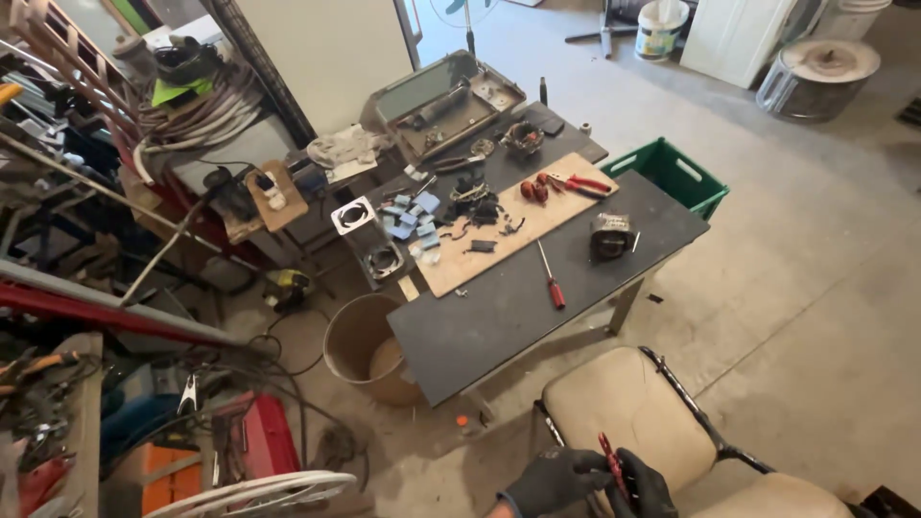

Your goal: Repairing an electronic component by stripping or crimping a wire with a tool

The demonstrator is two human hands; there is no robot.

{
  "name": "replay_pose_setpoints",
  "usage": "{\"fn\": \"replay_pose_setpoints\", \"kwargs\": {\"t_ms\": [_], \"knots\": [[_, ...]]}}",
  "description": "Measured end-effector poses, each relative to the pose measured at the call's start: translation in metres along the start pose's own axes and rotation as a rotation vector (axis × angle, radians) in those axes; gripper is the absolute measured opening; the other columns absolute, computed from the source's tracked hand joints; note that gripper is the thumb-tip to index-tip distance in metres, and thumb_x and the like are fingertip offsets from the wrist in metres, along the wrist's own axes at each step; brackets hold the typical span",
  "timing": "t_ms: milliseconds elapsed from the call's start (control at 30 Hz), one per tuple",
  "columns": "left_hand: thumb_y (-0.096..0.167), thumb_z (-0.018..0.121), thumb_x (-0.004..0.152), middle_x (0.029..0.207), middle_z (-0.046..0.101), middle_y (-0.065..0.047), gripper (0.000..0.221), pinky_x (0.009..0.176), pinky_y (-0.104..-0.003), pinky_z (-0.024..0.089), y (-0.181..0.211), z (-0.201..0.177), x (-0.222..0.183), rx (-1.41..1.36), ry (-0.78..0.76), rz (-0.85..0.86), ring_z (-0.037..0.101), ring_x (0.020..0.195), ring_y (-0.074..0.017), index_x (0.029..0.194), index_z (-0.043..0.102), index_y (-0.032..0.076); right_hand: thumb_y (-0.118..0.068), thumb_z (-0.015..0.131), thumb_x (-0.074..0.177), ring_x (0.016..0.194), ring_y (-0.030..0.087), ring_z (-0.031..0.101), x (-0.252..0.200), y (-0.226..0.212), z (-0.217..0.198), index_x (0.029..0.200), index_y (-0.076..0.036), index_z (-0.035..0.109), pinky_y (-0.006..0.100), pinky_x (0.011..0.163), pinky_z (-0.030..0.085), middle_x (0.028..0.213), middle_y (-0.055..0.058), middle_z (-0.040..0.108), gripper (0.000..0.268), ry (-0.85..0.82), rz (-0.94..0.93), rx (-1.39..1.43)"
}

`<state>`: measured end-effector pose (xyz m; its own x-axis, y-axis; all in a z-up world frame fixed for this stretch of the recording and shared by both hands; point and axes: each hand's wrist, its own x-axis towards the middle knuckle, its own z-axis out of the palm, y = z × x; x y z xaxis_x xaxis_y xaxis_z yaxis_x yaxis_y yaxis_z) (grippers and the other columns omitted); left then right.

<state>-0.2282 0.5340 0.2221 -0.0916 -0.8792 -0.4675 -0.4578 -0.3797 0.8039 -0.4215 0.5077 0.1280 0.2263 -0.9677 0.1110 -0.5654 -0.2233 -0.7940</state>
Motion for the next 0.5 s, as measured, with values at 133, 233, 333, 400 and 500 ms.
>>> {"fn": "replay_pose_setpoints", "kwargs": {"t_ms": [133,233,333,400,500], "knots": [[0.052,0.060,0.094,0.115,0.073,0.018,0.033,0.092,-0.026,0.048,0.020,-0.006,-0.033,-0.119,0.083,-0.204,0.067,0.113,-0.0011,0.123,0.072,0.043,-0.054,0.061,0.088,0.062,0.026,0.071,-0.022,-0.030,0.006,0.114,-0.033,0.072,0.035,0.062,0.052,0.072,0.007,0.076,0.035,0.002,0.334,-0.162],[0.045,0.061,0.099,0.122,0.073,0.007,0.034,0.094,-0.029,0.048,-0.006,0.015,-0.042,-0.333,0.111,-0.056,0.066,0.111,-0.0067,0.124,0.072,0.025,-0.050,0.046,0.096,0.068,0.019,0.074,-0.046,-0.058,0.001,0.119,-0.035,0.073,0.032,0.062,0.052,0.085,0.001,0.080,0.038,0.016,0.223,-0.156],[0.050,0.052,0.102,0.103,0.074,0.006,0.032,0.082,-0.030,0.046,-0.013,0.017,-0.060,-0.258,0.142,-0.064,0.066,0.094,-0.0073,0.119,0.072,0.031,-0.026,0.063,0.102,0.067,0.018,0.062,-0.065,-0.083,0.004,0.129,-0.004,0.061,0.034,0.059,0.043,0.117,0.009,0.073,0.034,0.531,-0.640,-0.502],[0.032,0.061,0.104,0.084,0.067,0.008,0.016,0.076,-0.025,0.046,-0.052,0.037,-0.049,-0.433,0.213,0.089,0.058,0.081,-0.0010,0.093,0.069,0.022,-0.041,0.063,0.088,0.069,0.014,0.074,-0.087,-0.034,0.022,0.132,-0.032,0.067,0.025,0.063,0.056,0.101,0.007,0.081,0.045,0.072,-0.099,-0.100],[0.036,0.060,0.109,0.093,0.071,0.008,0.023,0.082,-0.020,0.046,-0.058,0.036,-0.074,-0.656,0.047,0.129,0.059,0.088,-0.0014,0.102,0.072,0.017,-0.014,0.065,0.091,0.124,0.018,0.068,-0.093,-0.026,0.036,0.139,-0.006,0.070,0.027,0.110,0.045,0.140,0.014,0.073,0.048,-0.190,0.358,0.660]]}}
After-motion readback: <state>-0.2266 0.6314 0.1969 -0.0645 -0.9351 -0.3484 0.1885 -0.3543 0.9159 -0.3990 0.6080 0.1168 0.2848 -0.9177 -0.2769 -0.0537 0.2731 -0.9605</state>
